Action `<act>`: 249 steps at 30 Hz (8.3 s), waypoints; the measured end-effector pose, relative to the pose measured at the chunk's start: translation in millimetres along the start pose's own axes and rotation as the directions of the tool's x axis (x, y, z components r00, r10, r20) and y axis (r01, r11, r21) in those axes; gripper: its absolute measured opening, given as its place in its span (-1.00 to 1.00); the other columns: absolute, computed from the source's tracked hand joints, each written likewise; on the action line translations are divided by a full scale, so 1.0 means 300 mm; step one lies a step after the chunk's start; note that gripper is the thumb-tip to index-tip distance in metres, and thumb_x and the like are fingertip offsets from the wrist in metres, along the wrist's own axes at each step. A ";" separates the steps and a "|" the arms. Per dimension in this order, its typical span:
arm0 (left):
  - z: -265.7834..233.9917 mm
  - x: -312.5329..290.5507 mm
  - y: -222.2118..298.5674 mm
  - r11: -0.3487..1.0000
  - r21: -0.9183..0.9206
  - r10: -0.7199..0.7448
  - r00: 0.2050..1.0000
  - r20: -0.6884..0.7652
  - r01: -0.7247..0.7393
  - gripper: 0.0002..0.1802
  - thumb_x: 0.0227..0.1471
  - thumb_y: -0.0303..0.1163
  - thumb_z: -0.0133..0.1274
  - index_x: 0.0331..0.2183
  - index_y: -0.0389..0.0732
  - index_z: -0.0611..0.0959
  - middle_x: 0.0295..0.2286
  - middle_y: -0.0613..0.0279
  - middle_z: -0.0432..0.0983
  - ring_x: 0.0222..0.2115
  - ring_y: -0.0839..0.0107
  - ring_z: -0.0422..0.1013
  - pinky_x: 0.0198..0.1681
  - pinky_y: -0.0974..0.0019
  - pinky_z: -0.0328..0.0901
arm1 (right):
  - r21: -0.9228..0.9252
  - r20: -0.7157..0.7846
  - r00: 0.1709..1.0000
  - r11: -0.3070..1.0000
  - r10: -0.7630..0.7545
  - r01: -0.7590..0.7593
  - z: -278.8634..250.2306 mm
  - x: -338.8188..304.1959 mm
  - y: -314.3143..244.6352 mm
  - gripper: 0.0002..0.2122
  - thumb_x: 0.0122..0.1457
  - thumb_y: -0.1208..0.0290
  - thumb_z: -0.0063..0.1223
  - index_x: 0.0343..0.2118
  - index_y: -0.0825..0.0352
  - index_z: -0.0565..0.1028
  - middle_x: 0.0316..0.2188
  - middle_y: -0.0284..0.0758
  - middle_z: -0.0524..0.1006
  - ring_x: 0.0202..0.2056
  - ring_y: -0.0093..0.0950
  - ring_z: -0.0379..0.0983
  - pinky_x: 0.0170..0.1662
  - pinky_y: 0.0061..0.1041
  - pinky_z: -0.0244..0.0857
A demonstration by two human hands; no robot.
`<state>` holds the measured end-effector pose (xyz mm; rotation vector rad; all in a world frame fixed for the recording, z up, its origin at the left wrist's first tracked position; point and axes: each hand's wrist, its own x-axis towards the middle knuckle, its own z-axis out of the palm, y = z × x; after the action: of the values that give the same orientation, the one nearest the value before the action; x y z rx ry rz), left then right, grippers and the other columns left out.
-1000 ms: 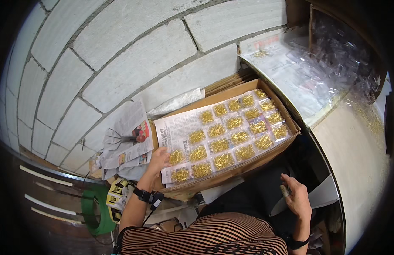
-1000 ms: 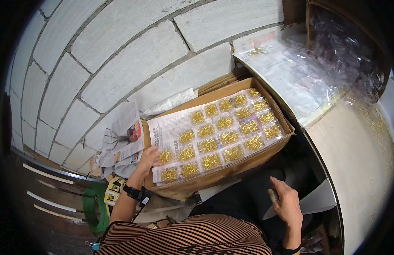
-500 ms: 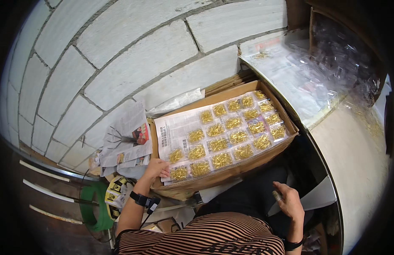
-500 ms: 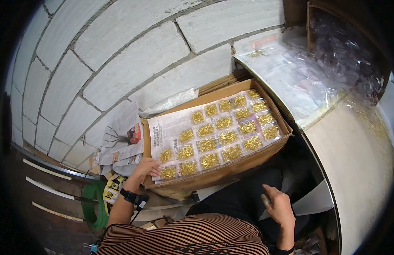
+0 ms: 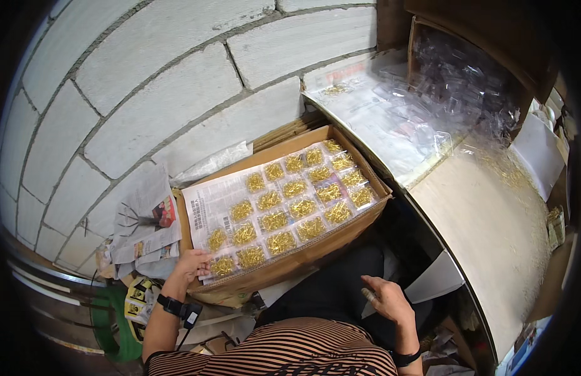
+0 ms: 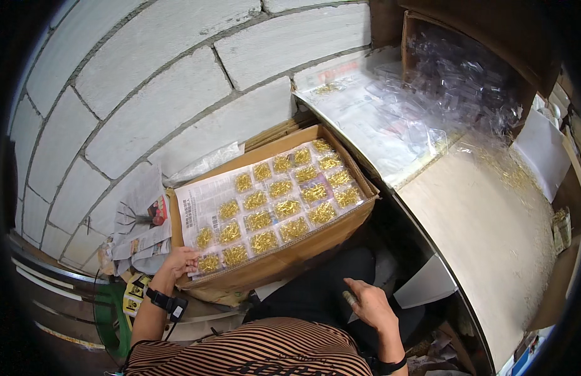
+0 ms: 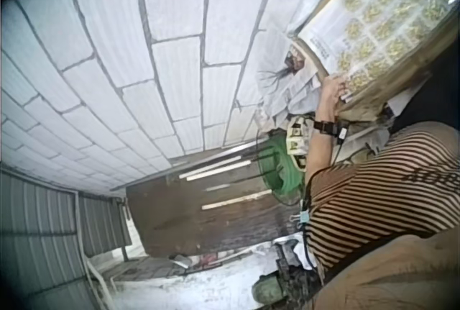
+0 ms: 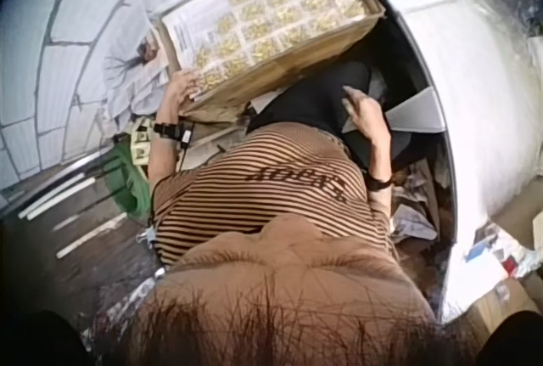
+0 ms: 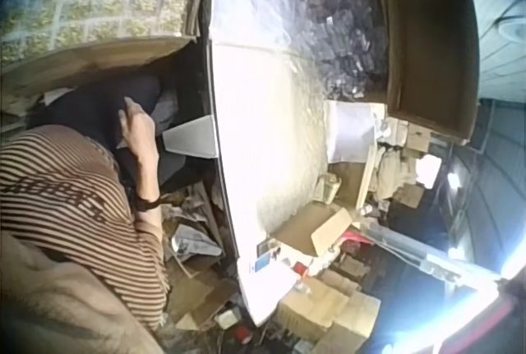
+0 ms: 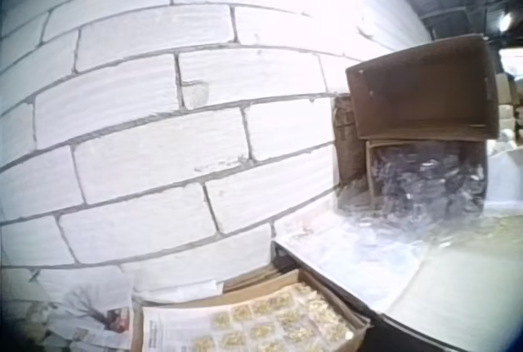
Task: Bagging and sorting small gold-colored metal parts into small plastic bags.
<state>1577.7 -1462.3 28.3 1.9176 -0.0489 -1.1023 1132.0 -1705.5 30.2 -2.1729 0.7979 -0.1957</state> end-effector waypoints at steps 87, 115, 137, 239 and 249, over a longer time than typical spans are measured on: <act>1.404 -0.150 0.747 0.483 -0.027 0.544 0.276 0.792 -0.875 -0.83 0.06 -0.47 -0.02 -0.37 -0.36 0.61 -0.47 0.28 0.53 -0.47 0.56 0.40 -0.39 0.49 0.31 | 0.299 -0.884 0.217 0.858 0.414 -0.418 -0.412 -0.549 0.282 -0.66 0.18 0.51 -0.13 0.04 0.38 0.33 0.00 -0.07 0.40 0.05 -0.21 0.30 0.14 -0.39 0.10; 2.148 0.114 0.830 -0.558 0.148 0.438 -0.139 0.888 -0.816 -0.56 -0.17 -0.64 -0.05 -0.13 -0.31 0.41 -0.20 -0.07 0.30 -0.13 -0.04 0.30 -0.13 0.01 0.24 | -0.312 -0.564 0.546 0.452 0.619 -0.836 -0.967 -0.119 0.879 -0.46 0.23 -0.09 -0.50 0.26 -0.12 -0.06 0.28 -0.12 -0.13 0.25 0.14 -0.29 0.21 0.13 -0.24; 1.844 -0.237 0.423 0.906 -0.119 0.274 0.351 0.895 -0.405 -0.62 -0.08 -0.58 -0.04 -0.13 -0.34 0.38 -0.50 0.14 0.46 -0.52 0.27 0.53 -0.63 0.41 0.40 | -0.377 -0.761 0.435 0.217 0.482 -0.900 -0.799 -0.096 0.789 -0.45 0.25 0.06 -0.42 0.20 0.33 0.10 0.22 -0.18 0.10 0.25 -0.21 -0.04 0.20 0.11 -0.19; 1.622 -0.036 -0.347 0.946 0.299 -0.321 0.222 0.921 0.125 -0.54 0.23 -0.20 -0.35 -0.08 -0.36 0.43 -0.24 0.00 0.51 -0.41 0.22 0.54 -0.50 0.31 0.48 | -0.297 -0.743 0.639 0.756 0.201 -0.583 -0.264 -0.272 0.317 -0.49 0.14 0.21 -0.02 0.10 0.39 0.24 0.16 -0.14 0.20 0.22 -0.21 0.05 0.23 -0.21 -0.06; 1.619 -0.080 -0.303 0.967 0.245 -0.256 0.261 0.931 0.075 -0.64 0.21 -0.25 -0.29 -0.11 -0.28 0.42 -0.30 0.09 0.51 -0.39 0.27 0.53 -0.50 0.26 0.49 | -0.279 -0.734 0.662 0.821 0.152 -0.498 -0.172 -0.297 0.137 -0.59 -0.02 0.52 0.09 -0.05 0.46 0.36 -0.02 -0.09 0.38 0.07 -0.17 0.28 0.11 -0.27 0.17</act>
<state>1186.0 -1726.3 -118.3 1.0455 -0.6480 -2.3613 1022.4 -1704.4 45.3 -2.3275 1.8317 -0.7195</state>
